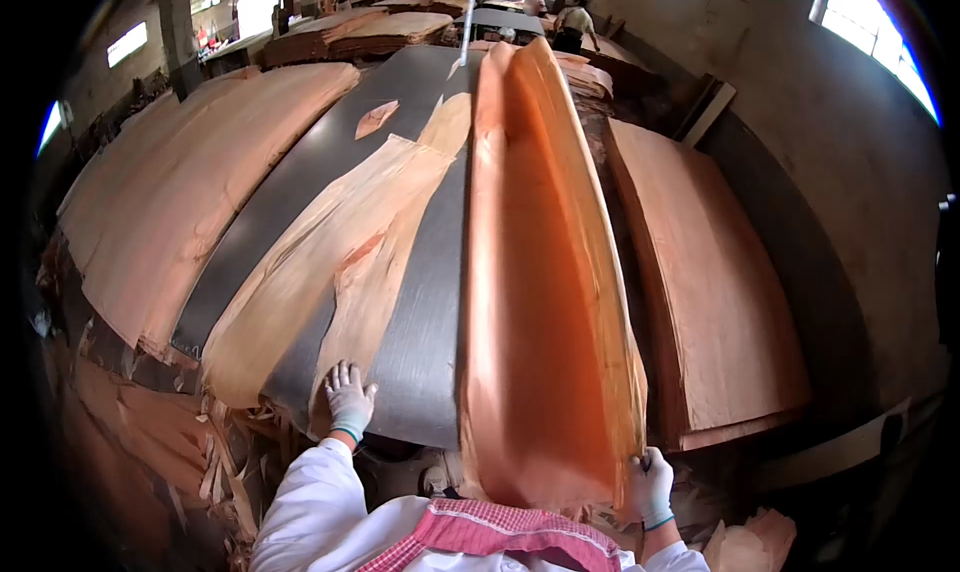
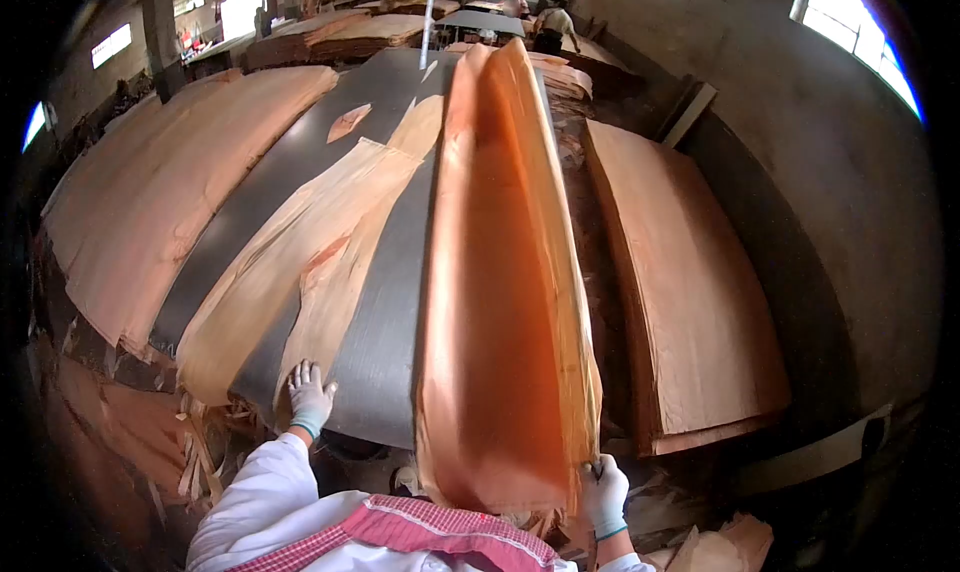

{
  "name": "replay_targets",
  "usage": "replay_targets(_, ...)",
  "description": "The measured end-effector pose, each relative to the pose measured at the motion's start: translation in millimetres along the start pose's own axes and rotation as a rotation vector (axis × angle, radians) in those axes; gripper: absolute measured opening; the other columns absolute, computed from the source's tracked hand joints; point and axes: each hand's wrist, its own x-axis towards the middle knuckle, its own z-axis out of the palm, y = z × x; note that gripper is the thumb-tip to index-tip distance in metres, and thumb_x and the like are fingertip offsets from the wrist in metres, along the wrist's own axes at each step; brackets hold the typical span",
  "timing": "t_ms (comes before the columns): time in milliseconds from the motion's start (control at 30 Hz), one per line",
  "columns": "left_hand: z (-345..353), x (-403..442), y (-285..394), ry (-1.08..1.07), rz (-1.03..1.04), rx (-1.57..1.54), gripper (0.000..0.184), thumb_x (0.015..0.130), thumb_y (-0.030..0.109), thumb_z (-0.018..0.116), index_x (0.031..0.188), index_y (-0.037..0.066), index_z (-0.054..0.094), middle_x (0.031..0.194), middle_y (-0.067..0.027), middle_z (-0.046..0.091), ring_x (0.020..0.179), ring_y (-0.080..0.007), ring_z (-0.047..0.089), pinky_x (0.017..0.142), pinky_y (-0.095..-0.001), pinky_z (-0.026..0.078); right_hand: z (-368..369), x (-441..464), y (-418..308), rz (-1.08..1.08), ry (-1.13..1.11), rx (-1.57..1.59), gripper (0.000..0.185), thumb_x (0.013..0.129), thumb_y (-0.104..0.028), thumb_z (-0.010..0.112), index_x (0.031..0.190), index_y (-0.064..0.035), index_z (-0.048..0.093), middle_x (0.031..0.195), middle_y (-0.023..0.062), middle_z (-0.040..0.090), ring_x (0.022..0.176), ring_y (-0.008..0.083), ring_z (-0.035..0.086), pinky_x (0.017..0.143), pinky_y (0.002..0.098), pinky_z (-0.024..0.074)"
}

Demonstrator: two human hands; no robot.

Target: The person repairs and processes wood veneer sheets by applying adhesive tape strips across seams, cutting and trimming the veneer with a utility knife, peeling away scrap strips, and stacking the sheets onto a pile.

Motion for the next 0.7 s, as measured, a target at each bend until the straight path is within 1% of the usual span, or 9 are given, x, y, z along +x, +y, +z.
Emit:
replay_targets(100,-7,-2,14,-0.030,-0.082,0.035,0.067,0.088,0.042,0.059,0.141,0.007,0.039,0.153,-0.0150,0.030,0.143,-0.0319,0.021,0.115,-0.0526,0.016,-28,15,32,0.011,-0.031,0.160,0.013,0.086,-0.010,0.065,0.081,-0.0001,0.057,0.060,0.0055,0.046,0.058,0.0113,0.042,0.054,0.0298,0.0399)
replay_targets(133,-10,-6,27,0.040,-0.122,0.051,0.063,0.087,0.037,0.062,0.138,0.006,0.041,0.151,-0.0152,0.032,0.142,-0.0328,0.023,0.115,-0.0521,0.018,-40,21,44,0.016,-0.048,0.206,0.013,0.086,-0.009,0.065,0.081,-0.0003,0.058,0.061,0.0053,0.046,0.058,0.0116,0.042,0.055,0.0292,0.0397)
replay_targets(233,-29,-37,87,0.239,-0.091,-0.010,0.061,0.086,0.032,0.063,0.137,0.006,0.041,0.151,-0.0149,0.033,0.141,-0.0328,0.025,0.115,-0.0508,0.020,-83,40,73,0.117,-0.107,0.488,0.012,0.089,-0.009,0.064,0.082,-0.0004,0.061,0.065,-0.0045,0.049,0.063,0.0057,0.041,0.056,0.0258,0.0375)
replay_targets(267,-34,-52,112,0.290,-0.075,-0.058,0.059,0.087,0.029,0.063,0.136,0.006,0.042,0.149,-0.0147,0.036,0.140,-0.0324,0.028,0.115,-0.0490,0.022,-100,50,87,0.147,-0.157,0.550,0.012,0.091,-0.009,0.061,0.082,-0.0009,0.062,0.071,-0.0092,0.051,0.065,0.0037,0.041,0.057,0.0237,0.0358)
replay_targets(367,-17,-92,170,0.365,-0.010,-0.073,0.059,0.087,0.030,0.063,0.135,0.005,0.043,0.147,-0.0147,0.038,0.139,-0.0316,0.030,0.115,-0.0481,0.023,-143,79,134,0.101,-0.155,0.643,0.017,0.089,-0.010,0.062,0.074,-0.0033,0.060,0.067,-0.0090,0.048,0.064,0.0030,0.040,0.055,0.0237,0.0330)
replay_targets(433,-10,-125,206,0.344,0.000,-0.091,0.058,0.087,0.031,0.063,0.134,0.003,0.044,0.145,-0.0151,0.040,0.138,-0.0317,0.031,0.114,-0.0473,0.024,-174,102,173,0.085,-0.112,0.620,0.022,0.088,-0.011,0.063,0.068,-0.0049,0.057,0.065,-0.0089,0.045,0.062,0.0039,0.039,0.055,0.0256,0.0309)
replay_targets(567,-3,-178,248,0.287,-0.034,-0.165,0.055,0.087,0.030,0.064,0.131,0.002,0.046,0.142,-0.0160,0.043,0.136,-0.0338,0.033,0.113,-0.0474,0.025,-241,141,244,0.103,-0.121,0.639,0.021,0.090,-0.015,0.064,0.072,-0.0038,0.059,0.071,-0.0071,0.048,0.068,0.0047,0.042,0.061,0.0243,0.0348)
replay_targets(667,-7,-201,288,0.311,0.025,-0.245,0.052,0.086,0.024,0.064,0.130,0.002,0.047,0.137,-0.0171,0.048,0.133,-0.0353,0.037,0.110,-0.0462,0.030,-284,175,300,0.091,-0.086,0.629,0.021,0.091,-0.018,0.062,0.077,-0.0027,0.060,0.075,-0.0060,0.050,0.073,0.0059,0.044,0.066,0.0244,0.0371)
replay_targets(700,-8,-206,308,0.361,0.060,-0.241,0.048,0.086,0.023,0.064,0.127,0.001,0.050,0.134,-0.0187,0.049,0.127,-0.0380,0.042,0.107,-0.0463,0.034,-299,187,315,0.103,-0.073,0.641,0.022,0.092,-0.019,0.061,0.077,-0.0022,0.061,0.075,-0.0058,0.050,0.073,0.0061,0.044,0.065,0.0244,0.0372)
